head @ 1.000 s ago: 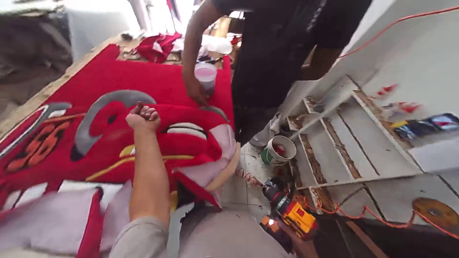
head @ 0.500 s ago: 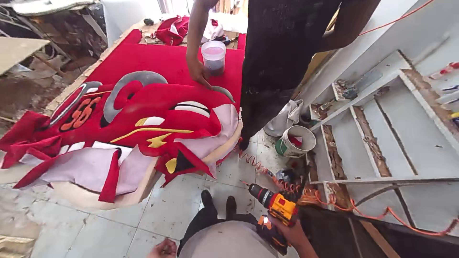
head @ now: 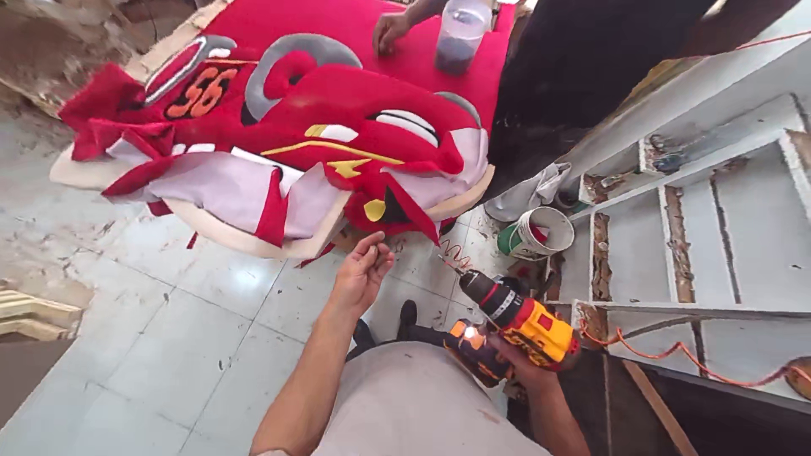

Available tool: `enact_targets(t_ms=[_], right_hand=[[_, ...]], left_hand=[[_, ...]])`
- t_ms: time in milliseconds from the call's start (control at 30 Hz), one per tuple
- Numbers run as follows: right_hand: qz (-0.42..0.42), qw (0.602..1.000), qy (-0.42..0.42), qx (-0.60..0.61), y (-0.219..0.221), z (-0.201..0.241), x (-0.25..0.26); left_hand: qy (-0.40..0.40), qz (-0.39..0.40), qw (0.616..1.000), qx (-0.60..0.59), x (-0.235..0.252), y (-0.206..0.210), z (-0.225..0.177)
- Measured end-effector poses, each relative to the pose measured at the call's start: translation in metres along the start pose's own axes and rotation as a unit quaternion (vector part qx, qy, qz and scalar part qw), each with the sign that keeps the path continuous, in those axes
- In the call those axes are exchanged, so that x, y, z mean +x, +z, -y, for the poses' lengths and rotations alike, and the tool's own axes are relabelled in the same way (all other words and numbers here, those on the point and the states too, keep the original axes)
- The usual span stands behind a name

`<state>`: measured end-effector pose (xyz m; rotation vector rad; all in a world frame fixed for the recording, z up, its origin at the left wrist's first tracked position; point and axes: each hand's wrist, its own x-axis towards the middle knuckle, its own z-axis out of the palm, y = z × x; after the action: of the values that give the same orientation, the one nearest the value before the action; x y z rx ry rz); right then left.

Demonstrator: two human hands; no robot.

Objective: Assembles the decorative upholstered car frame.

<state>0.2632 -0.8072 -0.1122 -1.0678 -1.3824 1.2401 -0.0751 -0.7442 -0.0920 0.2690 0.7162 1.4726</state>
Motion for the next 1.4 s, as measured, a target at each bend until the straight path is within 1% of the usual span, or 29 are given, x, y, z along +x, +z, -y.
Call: enact_targets(t_ms=[33,100,200,300,433,567,700,867,1000,1133,1267,1333,1400], right_hand=[[0.004,1.0,-0.003,0.016,0.012,0.011,-0.001],[-0.022,0.999,-0.012,0.035,0.035,0.03,-0.006],[-0.055,0.997,-0.031,0.043,0.061,0.046,-0.02],[-0.069,0.997,-0.035,0.02,0.073,0.045,-0.035],[-0.06,0.997,-0.043,0.02,0.077,0.04,-0.042],[-0.03,0.997,-0.055,0.045,0.069,0.037,-0.036],[-0.023,0.998,-0.037,0.048,0.058,0.038,-0.042],[-0.012,0.996,-0.041,0.083,0.044,0.033,-0.049],[-0.008,0.995,-0.056,0.08,0.031,0.03,-0.054],[-0.013,0.996,-0.052,0.078,0.019,0.03,-0.062],[-0.024,0.995,-0.047,0.084,0.006,0.025,-0.069],[-0.019,0.992,-0.045,0.115,0.0,0.015,-0.071],[0.004,0.982,-0.049,0.181,-0.001,0.009,-0.069]], left_hand=[[0.002,0.017,1.0,-0.022,-0.001,-0.004,-0.004],[0.008,0.05,0.997,-0.053,-0.003,-0.014,-0.006],[0.005,0.074,0.993,-0.094,-0.005,-0.028,0.001],[0.007,0.093,0.99,-0.102,-0.011,-0.033,0.011],[0.014,0.101,0.992,-0.08,-0.034,-0.024,0.014],[0.04,0.141,0.987,-0.072,-0.049,-0.025,0.019],[0.061,0.155,0.985,-0.034,-0.062,-0.018,0.025],[0.059,0.154,0.986,0.012,-0.071,-0.005,0.032],[0.056,0.169,0.983,0.041,-0.077,0.001,0.04],[0.068,0.164,0.977,0.119,-0.078,0.01,0.037],[0.108,0.195,0.948,0.228,-0.073,0.017,0.03],[0.101,0.216,0.944,0.226,-0.07,0.025,0.03],[0.076,0.232,0.952,0.182,-0.069,0.039,0.036]])
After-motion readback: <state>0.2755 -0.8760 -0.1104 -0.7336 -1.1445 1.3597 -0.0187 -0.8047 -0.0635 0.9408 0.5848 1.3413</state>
